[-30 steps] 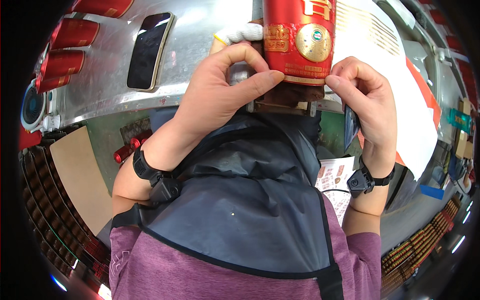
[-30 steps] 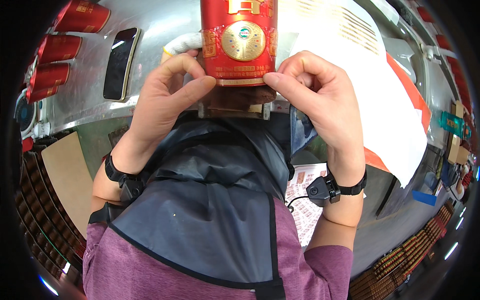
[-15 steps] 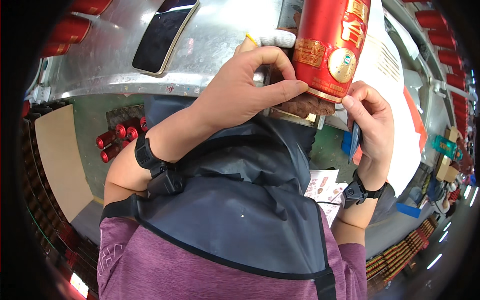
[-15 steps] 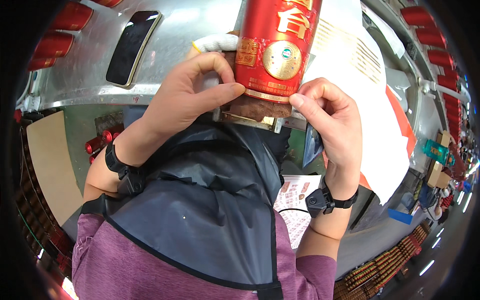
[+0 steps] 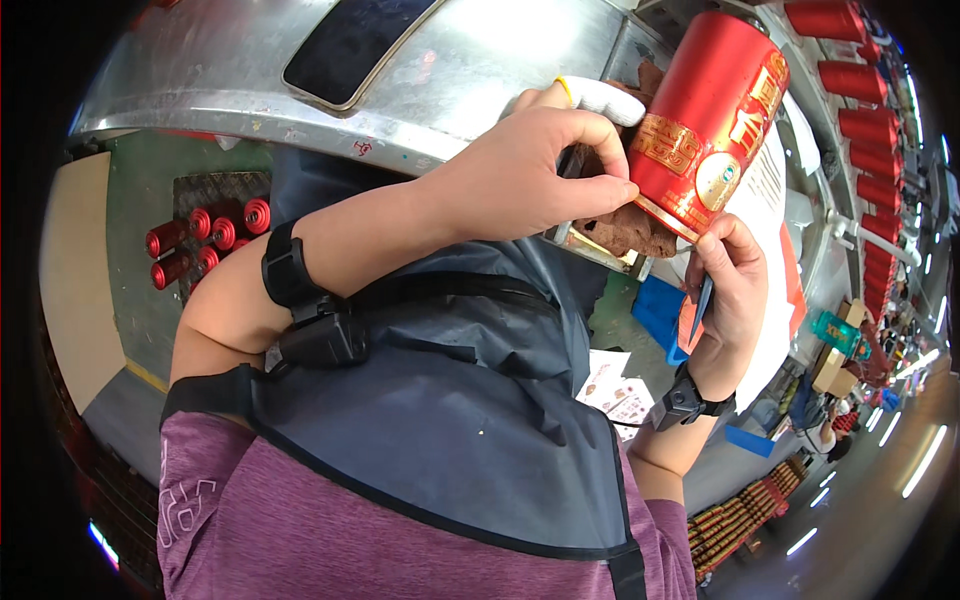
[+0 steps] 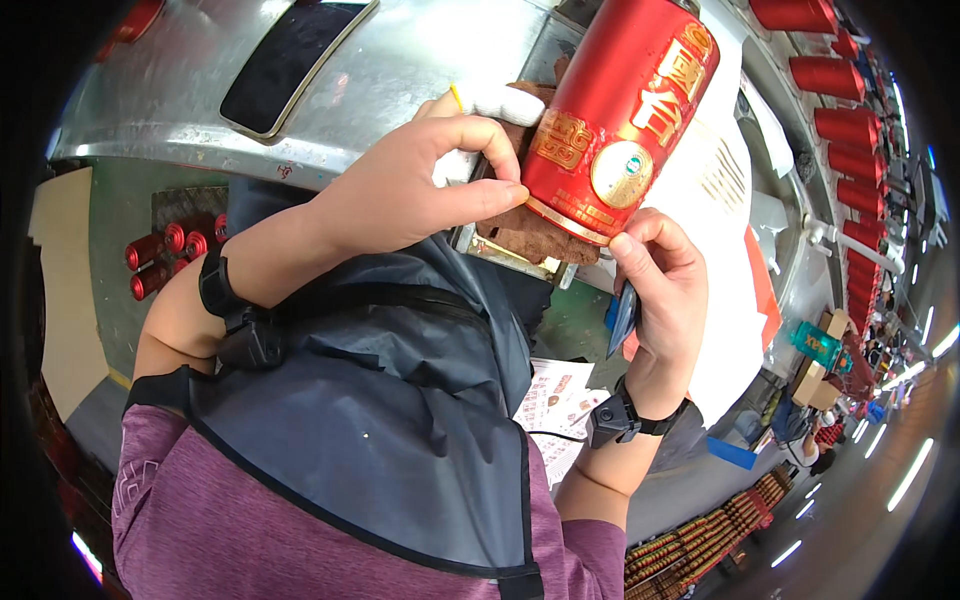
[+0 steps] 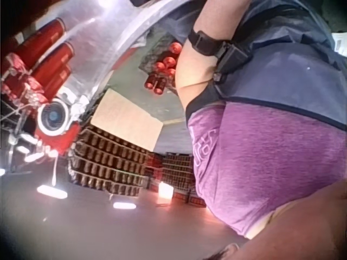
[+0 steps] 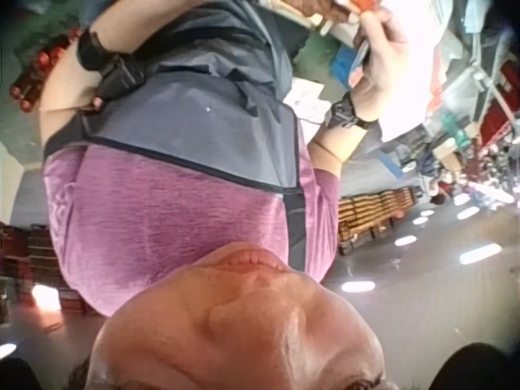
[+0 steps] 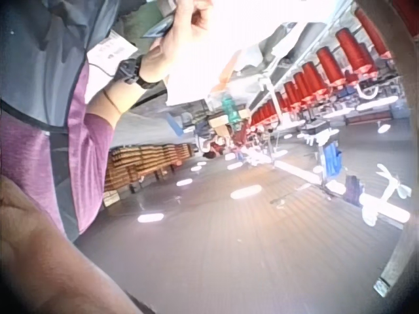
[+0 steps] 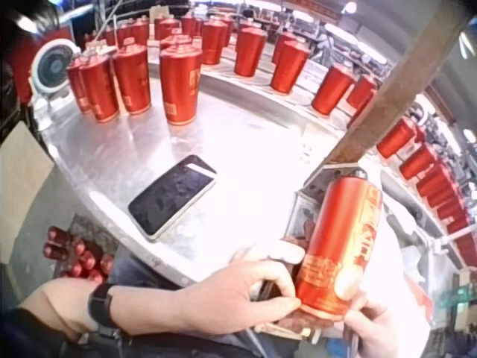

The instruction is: Apply gold labels and decorative bands to red liquor bottles.

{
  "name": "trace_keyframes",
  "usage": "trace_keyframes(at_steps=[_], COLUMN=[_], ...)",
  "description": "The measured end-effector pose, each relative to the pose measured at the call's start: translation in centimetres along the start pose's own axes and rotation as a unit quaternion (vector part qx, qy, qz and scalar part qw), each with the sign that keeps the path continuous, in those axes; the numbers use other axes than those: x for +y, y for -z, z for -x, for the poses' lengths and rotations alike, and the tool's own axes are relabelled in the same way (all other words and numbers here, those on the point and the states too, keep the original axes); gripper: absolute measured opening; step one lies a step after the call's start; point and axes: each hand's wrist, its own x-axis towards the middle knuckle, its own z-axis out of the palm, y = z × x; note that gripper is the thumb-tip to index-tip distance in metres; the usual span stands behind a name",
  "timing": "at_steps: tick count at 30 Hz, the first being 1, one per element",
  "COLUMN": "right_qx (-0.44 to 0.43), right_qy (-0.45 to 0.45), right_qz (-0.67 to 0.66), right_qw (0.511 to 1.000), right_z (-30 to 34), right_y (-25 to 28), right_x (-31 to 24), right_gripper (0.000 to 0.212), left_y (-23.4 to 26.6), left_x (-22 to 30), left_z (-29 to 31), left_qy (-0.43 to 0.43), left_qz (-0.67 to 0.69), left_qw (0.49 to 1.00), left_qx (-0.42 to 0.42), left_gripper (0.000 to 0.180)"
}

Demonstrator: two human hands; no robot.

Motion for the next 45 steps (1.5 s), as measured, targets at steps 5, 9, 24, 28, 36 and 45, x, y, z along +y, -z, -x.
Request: trace_keyframes(at_steps=[5, 9, 24, 28, 36, 45], right_qx=[0.001, 0.006, 0.014, 0.017, 0.02, -0.005], right_qy=[-0.004, -0.016, -0.015, -0.019, -0.02, -0.019], right_qz=[-0.013, -0.016, -0.025, -0.026, -0.035, 0.029], right_qw=[1.0, 1.0, 0.999, 0.999, 0.999, 0.999], right_z=[-0.1, 0.0, -0.1, 0.0, 0.2, -0.9], right_y=[-0.2, -0.2, -0.3, -0.1, -0.8, -2.6], right_x=[0.0, 0.1, 0.1, 0.3, -0.1, 0.2], right_gripper=[0.015, 0.015, 0.014, 0.014, 0.012, 0.018], left_y=[0.6, 0.8, 0.6, 0.9, 1.3, 0.9], left_x=[-0.6, -0.7, -1.0, -0.8, -1.3, -1.5], left_z=[-0.1, 0.1, -0.2, -0.1, 0.3, -1.4], left_qy=[0.025, 0.01, 0.003, 0.011, -0.064, -0.133], left_qz=[0.051, 0.041, 0.039, 0.035, -0.077, -0.201], left_qw=[0.998, 0.999, 0.999, 0.999, 0.993, 0.97], left_qx=[-0.024, -0.031, -0.017, -0.033, 0.061, -0.029], left_gripper=[0.015, 0.015, 0.015, 0.015, 0.039, 0.092])
